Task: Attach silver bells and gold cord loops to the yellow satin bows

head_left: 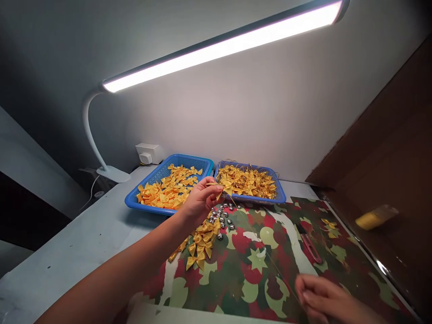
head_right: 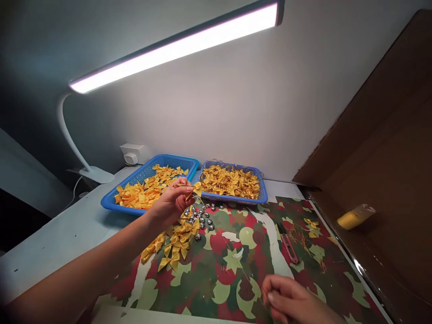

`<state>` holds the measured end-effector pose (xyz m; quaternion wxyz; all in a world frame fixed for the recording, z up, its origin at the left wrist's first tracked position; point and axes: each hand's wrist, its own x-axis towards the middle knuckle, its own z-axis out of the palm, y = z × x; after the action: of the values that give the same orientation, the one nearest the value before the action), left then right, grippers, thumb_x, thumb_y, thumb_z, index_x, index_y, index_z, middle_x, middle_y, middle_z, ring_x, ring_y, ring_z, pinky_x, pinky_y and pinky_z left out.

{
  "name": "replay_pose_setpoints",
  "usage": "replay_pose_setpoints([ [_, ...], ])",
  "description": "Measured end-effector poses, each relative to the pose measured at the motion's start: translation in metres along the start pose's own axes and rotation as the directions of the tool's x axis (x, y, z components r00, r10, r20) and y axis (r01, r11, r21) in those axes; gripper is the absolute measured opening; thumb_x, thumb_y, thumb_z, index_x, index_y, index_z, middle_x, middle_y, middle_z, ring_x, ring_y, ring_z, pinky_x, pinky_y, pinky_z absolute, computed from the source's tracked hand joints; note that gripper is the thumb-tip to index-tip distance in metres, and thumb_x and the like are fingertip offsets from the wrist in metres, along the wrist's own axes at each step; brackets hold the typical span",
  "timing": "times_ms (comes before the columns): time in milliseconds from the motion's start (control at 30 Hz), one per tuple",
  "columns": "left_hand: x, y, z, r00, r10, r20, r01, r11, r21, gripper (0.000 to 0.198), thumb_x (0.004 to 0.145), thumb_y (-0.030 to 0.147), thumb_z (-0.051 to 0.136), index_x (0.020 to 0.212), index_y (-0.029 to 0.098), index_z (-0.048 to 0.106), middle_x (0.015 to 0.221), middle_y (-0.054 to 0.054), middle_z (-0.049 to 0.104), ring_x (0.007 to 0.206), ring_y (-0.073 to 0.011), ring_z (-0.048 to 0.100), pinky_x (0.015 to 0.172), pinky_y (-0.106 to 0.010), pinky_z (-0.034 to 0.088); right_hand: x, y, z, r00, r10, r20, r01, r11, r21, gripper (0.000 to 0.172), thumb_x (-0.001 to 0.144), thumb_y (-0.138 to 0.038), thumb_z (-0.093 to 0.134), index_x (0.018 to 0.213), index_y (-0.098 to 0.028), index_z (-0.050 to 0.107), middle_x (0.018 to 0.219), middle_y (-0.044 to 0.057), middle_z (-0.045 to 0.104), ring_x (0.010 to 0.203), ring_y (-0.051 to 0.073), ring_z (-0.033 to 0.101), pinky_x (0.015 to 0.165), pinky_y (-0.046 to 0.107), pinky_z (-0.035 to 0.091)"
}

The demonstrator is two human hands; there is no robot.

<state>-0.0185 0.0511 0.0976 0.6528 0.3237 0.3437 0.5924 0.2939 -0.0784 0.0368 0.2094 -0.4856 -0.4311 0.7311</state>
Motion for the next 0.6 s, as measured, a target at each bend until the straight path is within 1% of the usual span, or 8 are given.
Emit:
replay_pose_setpoints([
  [67, -0.003, -0.004, 0.002, 1.000, 0.007, 0.028, -0.008, 1.000, 0.027, 0.037, 0.050, 0.018, 0.081, 0.067, 0.018, 0.048, 0.056, 0.008, 0.056, 0.048, -0.0053, 0.053, 0.049, -0.017, 0.045, 0.017, -0.014, 0.007, 0.973, -0.070, -0.222, 0.076, 0.997, 0.019, 0.040, 0.072, -0.056, 0.072, 0.076, -0.019, 0.056, 0.065, -0.003, 0.040, 0.058, 0.010, 0.036, 0.057, 0.022, 0.033],
  [100, -0.005, -0.007, 0.003, 0.999, 0.016, 0.042, -0.019, 0.998, 0.056, 0.036, 0.050, 0.019, 0.081, 0.066, 0.018, 0.049, 0.055, 0.008, 0.057, 0.048, -0.0057, 0.053, 0.048, -0.017, 0.044, 0.024, -0.023, 0.011, 0.942, -0.138, -0.305, 0.146, 0.989, 0.004, 0.040, 0.073, -0.057, 0.070, 0.077, -0.020, 0.056, 0.067, -0.003, 0.040, 0.061, 0.011, 0.038, 0.058, 0.023, 0.035],
  [133, -0.006, -0.011, 0.004, 0.998, 0.031, 0.055, -0.036, 0.995, 0.090, 0.036, 0.051, 0.019, 0.082, 0.066, 0.018, 0.049, 0.055, 0.007, 0.057, 0.047, -0.0061, 0.053, 0.048, -0.017, 0.043, 0.031, -0.033, 0.015, 0.916, -0.213, -0.341, 0.223, 0.975, -0.010, 0.038, 0.075, -0.056, 0.068, 0.078, -0.020, 0.056, 0.068, -0.002, 0.041, 0.062, 0.012, 0.038, 0.060, 0.024, 0.036],
  [233, -0.010, -0.019, 0.007, 0.991, 0.101, 0.088, -0.117, 0.974, 0.194, 0.034, 0.055, 0.021, 0.083, 0.066, 0.018, 0.051, 0.055, 0.007, 0.058, 0.050, -0.0069, 0.055, 0.050, -0.017, 0.043, 0.049, -0.064, 0.032, 0.843, -0.438, -0.313, 0.446, 0.894, -0.048, 0.037, 0.078, -0.055, 0.065, 0.078, -0.020, 0.054, 0.066, -0.004, 0.038, 0.060, 0.011, 0.035, 0.059, 0.024, 0.035],
  [300, -0.012, -0.023, 0.011, 0.984, 0.153, 0.092, -0.171, 0.954, 0.246, 0.031, 0.057, 0.021, 0.083, 0.065, 0.017, 0.052, 0.058, 0.006, 0.059, 0.054, -0.0074, 0.057, 0.054, -0.018, 0.045, 0.061, -0.082, 0.046, 0.801, -0.530, -0.277, 0.534, 0.843, -0.069, 0.034, 0.078, -0.052, 0.066, 0.081, -0.020, 0.055, 0.066, -0.004, 0.038, 0.059, 0.010, 0.035, 0.060, 0.025, 0.036],
  [400, -0.017, -0.025, 0.017, 0.976, 0.201, 0.078, -0.215, 0.929, 0.301, 0.031, 0.057, 0.022, 0.083, 0.064, 0.017, 0.053, 0.062, 0.004, 0.062, 0.060, -0.0097, 0.061, 0.058, -0.020, 0.048, 0.077, -0.100, 0.068, 0.724, -0.623, -0.297, 0.577, 0.782, -0.235, 0.029, 0.076, -0.045, 0.070, 0.085, -0.020, 0.059, 0.061, -0.007, 0.029, 0.055, 0.009, 0.027, 0.053, 0.024, 0.028],
  [467, -0.019, -0.026, 0.019, 0.976, 0.205, 0.077, -0.219, 0.928, 0.302, 0.032, 0.057, 0.025, 0.084, 0.063, 0.018, 0.053, 0.064, 0.002, 0.064, 0.062, -0.0115, 0.062, 0.060, -0.022, 0.049, 0.087, -0.106, 0.079, 0.664, -0.670, -0.333, 0.564, 0.741, -0.365, 0.026, 0.075, -0.040, 0.071, 0.087, -0.020, 0.061, 0.059, -0.008, 0.022, 0.053, 0.009, 0.023, 0.050, 0.023, 0.024],
  [600, -0.021, -0.030, 0.018, 0.977, 0.198, 0.080, -0.212, 0.937, 0.276, 0.034, 0.058, 0.025, 0.084, 0.062, 0.018, 0.052, 0.063, 0.003, 0.063, 0.064, -0.0119, 0.063, 0.061, -0.022, 0.051, 0.102, -0.104, 0.090, 0.589, -0.714, -0.379, 0.529, 0.695, -0.486, 0.022, 0.076, -0.038, 0.068, 0.083, -0.018, 0.063, 0.055, -0.009, 0.023, 0.050, 0.008, 0.023, 0.048, 0.024, 0.021],
])
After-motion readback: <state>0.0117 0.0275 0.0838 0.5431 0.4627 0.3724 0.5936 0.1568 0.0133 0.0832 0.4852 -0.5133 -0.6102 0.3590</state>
